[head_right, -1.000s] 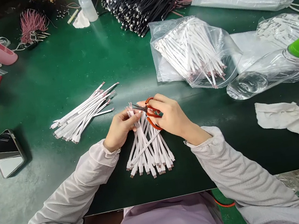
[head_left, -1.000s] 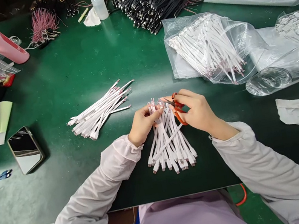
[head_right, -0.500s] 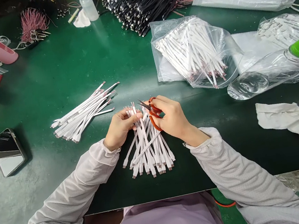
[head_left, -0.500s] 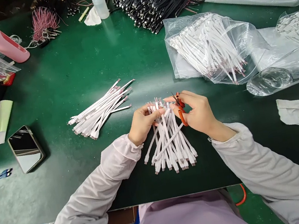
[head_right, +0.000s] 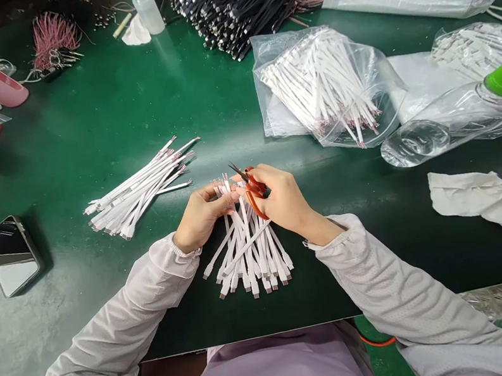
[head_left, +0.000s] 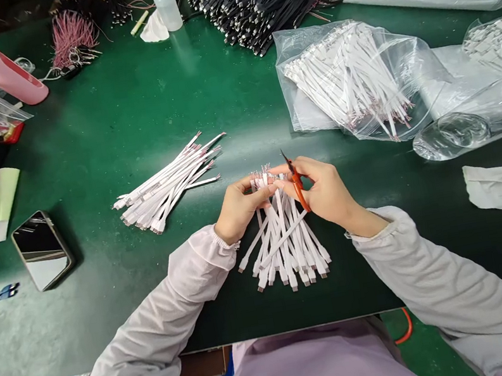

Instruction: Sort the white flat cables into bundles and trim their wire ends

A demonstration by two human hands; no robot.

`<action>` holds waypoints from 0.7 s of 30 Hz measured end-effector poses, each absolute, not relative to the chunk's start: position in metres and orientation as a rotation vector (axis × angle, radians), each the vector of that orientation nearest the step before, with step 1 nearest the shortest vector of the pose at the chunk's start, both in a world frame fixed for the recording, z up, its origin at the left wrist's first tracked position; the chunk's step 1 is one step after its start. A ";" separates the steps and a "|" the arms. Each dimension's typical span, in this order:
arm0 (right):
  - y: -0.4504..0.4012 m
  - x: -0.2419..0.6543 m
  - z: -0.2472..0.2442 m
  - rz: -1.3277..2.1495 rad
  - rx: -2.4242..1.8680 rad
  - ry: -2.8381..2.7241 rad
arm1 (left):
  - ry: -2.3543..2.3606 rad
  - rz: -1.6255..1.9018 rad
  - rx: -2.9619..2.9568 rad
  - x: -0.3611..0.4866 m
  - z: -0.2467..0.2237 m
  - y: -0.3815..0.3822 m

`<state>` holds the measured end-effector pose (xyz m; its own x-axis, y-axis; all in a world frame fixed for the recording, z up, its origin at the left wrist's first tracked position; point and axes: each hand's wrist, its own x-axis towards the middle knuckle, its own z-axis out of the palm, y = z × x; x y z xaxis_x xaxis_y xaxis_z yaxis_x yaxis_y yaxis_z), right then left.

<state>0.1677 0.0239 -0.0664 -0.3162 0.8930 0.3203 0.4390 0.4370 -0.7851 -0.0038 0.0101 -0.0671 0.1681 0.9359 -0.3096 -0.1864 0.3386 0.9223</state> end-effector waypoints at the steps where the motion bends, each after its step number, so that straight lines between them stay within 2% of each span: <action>1: 0.024 0.168 -0.067 0.728 -1.132 -1.923 | 1.096 0.956 0.870 -0.003 -0.067 0.010; 5: 0.024 0.167 -0.064 0.584 -1.143 -1.891 | 1.106 0.969 0.824 -0.002 -0.066 0.009; 21: 0.029 0.168 -0.067 0.378 -0.953 -2.000 | 1.150 1.029 0.939 0.001 -0.068 0.009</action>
